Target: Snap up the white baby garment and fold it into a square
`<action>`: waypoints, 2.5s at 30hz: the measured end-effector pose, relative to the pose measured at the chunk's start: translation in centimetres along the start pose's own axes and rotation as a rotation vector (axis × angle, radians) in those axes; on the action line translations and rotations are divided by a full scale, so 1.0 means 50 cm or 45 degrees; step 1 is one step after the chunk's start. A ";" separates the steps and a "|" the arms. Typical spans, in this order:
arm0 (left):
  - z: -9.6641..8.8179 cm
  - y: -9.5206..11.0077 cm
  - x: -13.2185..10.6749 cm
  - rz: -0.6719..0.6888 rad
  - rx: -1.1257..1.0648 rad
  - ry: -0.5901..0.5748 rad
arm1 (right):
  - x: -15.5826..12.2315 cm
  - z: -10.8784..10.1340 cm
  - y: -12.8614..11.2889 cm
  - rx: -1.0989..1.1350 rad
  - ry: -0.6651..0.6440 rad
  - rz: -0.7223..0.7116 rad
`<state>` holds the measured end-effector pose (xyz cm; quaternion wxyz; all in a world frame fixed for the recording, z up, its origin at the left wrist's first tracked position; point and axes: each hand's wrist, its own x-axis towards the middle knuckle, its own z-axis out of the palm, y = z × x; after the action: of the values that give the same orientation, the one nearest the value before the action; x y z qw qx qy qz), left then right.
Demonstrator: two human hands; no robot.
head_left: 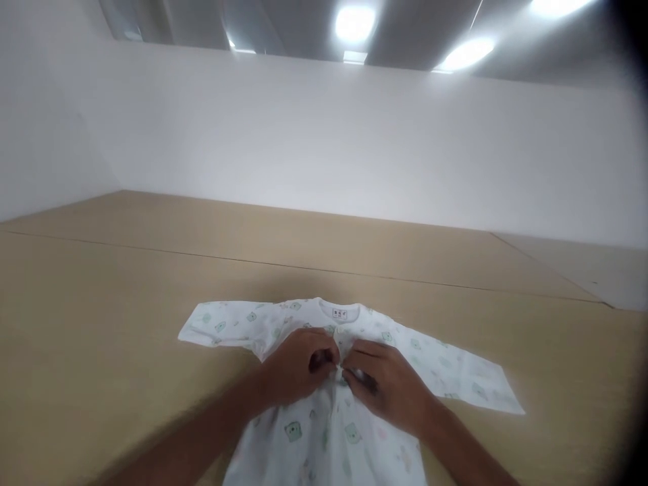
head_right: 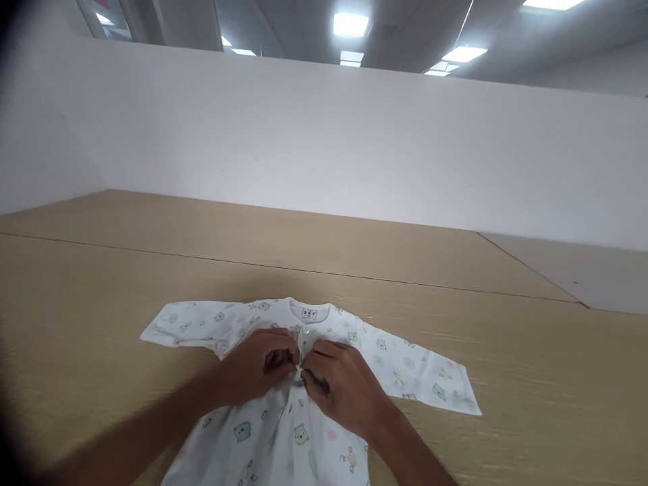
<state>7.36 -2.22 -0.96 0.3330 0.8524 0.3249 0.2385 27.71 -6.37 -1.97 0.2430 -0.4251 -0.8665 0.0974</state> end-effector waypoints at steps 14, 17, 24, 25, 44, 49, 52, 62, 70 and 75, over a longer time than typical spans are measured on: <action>0.009 0.008 -0.005 -0.140 -0.040 0.071 | 0.005 -0.007 -0.011 0.254 0.005 0.213; 0.009 0.010 -0.003 -0.171 -0.051 0.073 | 0.005 -0.006 -0.012 0.276 0.013 0.228; 0.007 0.013 -0.003 -0.128 0.025 0.052 | 0.006 -0.001 -0.012 0.369 0.059 0.201; 0.008 0.012 -0.004 -0.125 0.035 0.055 | 0.006 0.002 -0.011 0.385 0.069 0.206; 0.015 0.011 -0.006 -0.156 -0.054 0.106 | 0.007 0.012 -0.027 0.450 0.035 0.416; 0.009 0.020 -0.003 -0.185 -0.119 0.105 | 0.008 0.012 -0.028 0.403 0.023 0.393; 0.009 0.019 -0.003 -0.213 -0.113 0.120 | 0.006 0.010 -0.028 0.357 0.014 0.343; 0.010 0.011 -0.006 -0.172 -0.039 0.123 | 0.008 0.004 -0.027 0.419 -0.003 0.391; 0.003 0.015 -0.014 -0.154 0.033 0.052 | 0.012 0.016 -0.022 0.318 0.075 0.409; -0.016 0.020 -0.037 0.016 0.125 -0.096 | 0.007 0.003 -0.017 0.279 0.026 0.353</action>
<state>6.02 -3.76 -0.06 0.3012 0.8782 0.3180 0.1921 26.88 -6.64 -1.67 0.2808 -0.5125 -0.7812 0.2196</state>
